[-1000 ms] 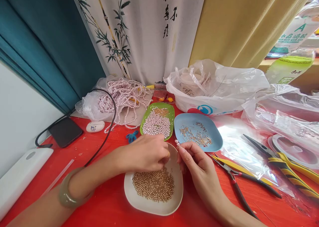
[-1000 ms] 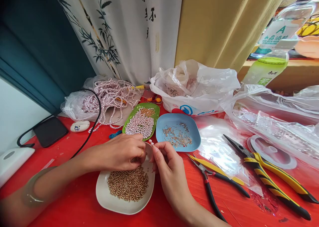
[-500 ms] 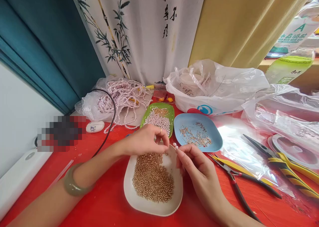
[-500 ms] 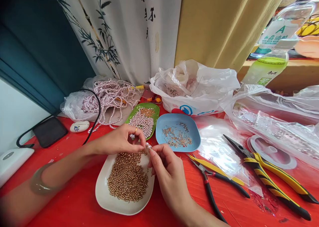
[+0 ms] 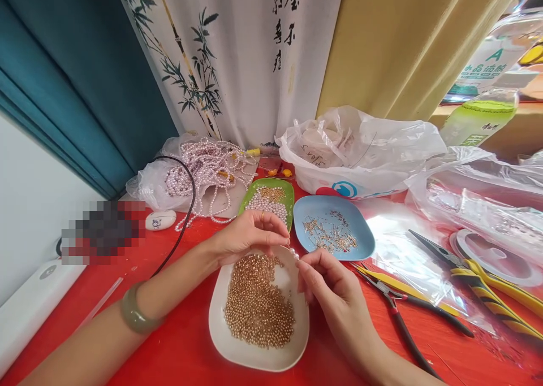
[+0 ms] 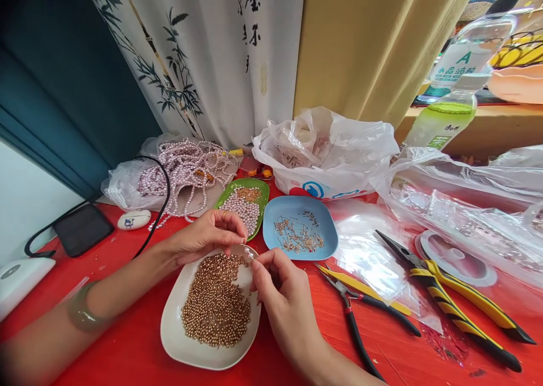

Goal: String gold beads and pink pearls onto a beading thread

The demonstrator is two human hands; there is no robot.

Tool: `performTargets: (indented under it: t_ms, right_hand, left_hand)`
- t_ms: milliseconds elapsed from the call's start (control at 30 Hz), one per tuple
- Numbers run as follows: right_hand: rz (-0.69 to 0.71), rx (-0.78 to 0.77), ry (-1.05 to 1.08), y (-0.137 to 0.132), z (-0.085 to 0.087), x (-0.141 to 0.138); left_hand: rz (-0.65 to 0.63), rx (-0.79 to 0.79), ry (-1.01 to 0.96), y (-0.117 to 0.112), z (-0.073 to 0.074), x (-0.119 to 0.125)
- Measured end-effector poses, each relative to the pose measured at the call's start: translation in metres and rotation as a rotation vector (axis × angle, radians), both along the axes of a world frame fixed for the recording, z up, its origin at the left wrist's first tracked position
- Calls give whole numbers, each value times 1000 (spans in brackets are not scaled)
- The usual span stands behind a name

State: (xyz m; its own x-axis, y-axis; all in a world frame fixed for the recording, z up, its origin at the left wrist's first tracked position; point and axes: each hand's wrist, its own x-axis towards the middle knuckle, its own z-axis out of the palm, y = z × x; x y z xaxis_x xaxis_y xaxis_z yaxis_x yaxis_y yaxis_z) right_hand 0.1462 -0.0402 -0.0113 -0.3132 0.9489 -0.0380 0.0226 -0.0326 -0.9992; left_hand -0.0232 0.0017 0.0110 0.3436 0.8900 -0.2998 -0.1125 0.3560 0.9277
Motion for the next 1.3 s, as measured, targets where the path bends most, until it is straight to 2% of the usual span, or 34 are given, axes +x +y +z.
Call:
performTargets:
  t_ms: [733,1300]
  right_hand:
    - [-43,0,-17,0,4,-1]
    - [-11,21,0,1,2,-1]
  left_hand:
    - [-10,-15,-15,-2,-1,1]
    - [10,2,17,-1,-1,2]
